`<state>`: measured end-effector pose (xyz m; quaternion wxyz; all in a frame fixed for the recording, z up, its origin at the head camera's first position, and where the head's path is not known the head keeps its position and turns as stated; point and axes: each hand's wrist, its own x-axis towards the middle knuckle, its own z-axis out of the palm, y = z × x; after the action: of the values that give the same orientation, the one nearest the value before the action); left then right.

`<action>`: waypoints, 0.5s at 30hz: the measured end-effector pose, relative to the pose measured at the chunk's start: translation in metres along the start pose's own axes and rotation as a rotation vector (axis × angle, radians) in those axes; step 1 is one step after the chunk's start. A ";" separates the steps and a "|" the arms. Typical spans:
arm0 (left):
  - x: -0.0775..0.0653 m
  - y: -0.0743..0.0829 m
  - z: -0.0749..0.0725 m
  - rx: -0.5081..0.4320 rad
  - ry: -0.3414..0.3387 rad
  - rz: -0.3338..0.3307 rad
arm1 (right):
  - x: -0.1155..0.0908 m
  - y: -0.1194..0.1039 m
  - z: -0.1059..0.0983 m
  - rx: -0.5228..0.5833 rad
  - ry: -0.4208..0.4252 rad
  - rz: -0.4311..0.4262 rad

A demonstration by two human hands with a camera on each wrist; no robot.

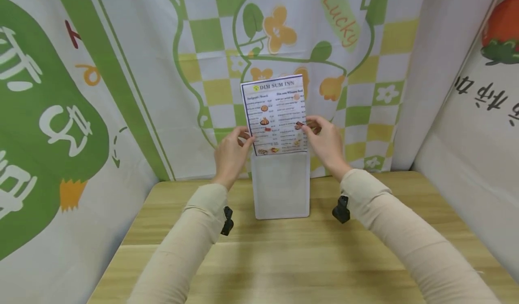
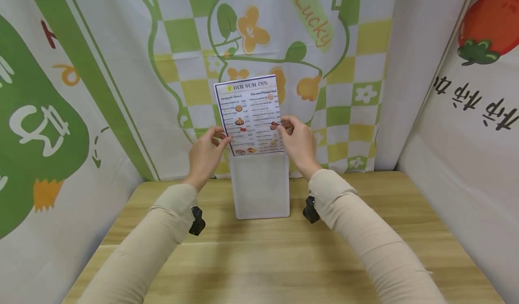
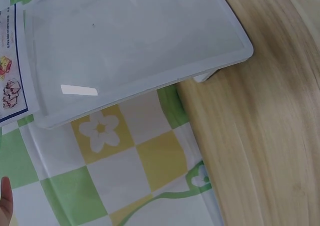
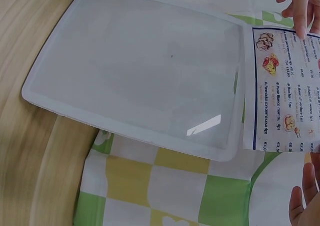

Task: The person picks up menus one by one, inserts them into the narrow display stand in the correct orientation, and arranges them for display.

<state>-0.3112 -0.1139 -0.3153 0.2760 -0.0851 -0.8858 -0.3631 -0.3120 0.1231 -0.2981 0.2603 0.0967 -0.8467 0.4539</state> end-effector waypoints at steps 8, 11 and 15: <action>0.005 -0.001 0.004 0.015 0.026 0.009 | 0.007 0.000 0.001 -0.019 -0.002 0.007; 0.008 0.000 0.005 0.018 0.023 0.004 | 0.010 -0.001 0.001 -0.019 0.000 0.009; 0.013 0.000 0.006 0.023 0.027 0.002 | 0.015 -0.004 0.001 -0.027 -0.007 -0.003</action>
<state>-0.3247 -0.1108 -0.3118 0.2892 -0.0778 -0.8860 -0.3540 -0.3237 0.1213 -0.2878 0.2594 0.0958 -0.8535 0.4416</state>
